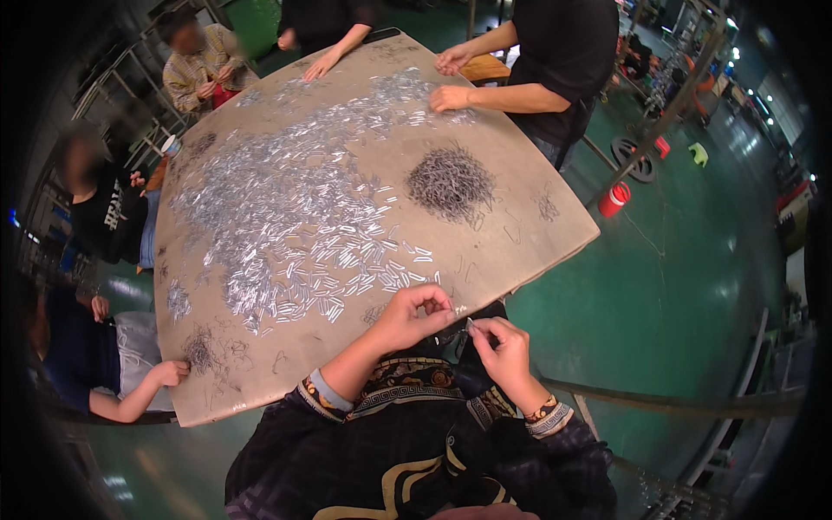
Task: The person sits at a table with others and repeatedly picks up small white plastic pieces and dark wire-like items, then joins them together by hand. The assembled units are placed back on the table surface.
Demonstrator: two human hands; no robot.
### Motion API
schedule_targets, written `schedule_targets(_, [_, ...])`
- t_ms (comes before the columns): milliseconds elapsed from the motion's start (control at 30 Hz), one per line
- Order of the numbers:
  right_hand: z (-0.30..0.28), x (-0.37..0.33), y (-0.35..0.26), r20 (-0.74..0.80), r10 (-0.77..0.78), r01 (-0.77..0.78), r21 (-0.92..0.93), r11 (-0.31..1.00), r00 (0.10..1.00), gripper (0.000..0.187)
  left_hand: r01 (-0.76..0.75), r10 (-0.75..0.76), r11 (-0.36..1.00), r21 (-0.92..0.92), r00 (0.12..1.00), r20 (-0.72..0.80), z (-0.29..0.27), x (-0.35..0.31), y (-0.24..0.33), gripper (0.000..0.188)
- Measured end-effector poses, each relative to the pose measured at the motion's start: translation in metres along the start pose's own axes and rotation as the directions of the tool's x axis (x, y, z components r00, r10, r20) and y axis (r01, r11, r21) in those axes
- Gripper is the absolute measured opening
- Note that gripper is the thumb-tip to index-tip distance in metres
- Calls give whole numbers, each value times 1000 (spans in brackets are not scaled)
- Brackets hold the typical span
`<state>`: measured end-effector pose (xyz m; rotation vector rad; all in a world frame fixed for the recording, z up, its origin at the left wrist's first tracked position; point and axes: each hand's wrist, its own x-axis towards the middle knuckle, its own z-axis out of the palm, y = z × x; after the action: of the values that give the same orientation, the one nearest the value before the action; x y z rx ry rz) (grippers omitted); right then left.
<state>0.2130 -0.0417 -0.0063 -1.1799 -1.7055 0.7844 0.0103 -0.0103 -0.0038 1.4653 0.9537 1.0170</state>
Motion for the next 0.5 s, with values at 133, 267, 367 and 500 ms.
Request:
schedule_targets(133, [-1, -1, -5, 28, 61, -61, 11, 998, 998, 7, -1, 1, 1000, -8, 1000, 15, 12, -13, 4, 7])
schedule_targets(267, [0, -2, -3, 35, 3, -3, 1, 1000, 999, 8, -17, 16, 1000, 3, 1000, 23, 17, -14, -2, 7])
schedule_targets(367, [1, -3, -1, 62, -16, 16, -7, 1000, 998, 8, -22, 22, 999, 36, 1000, 19, 18, -16, -6, 7])
schedule_targets(500, [2, -3, 2, 90, -58, 61, -29, 998, 994, 7, -186, 192, 972, 145, 981, -28, 22, -19, -11, 9])
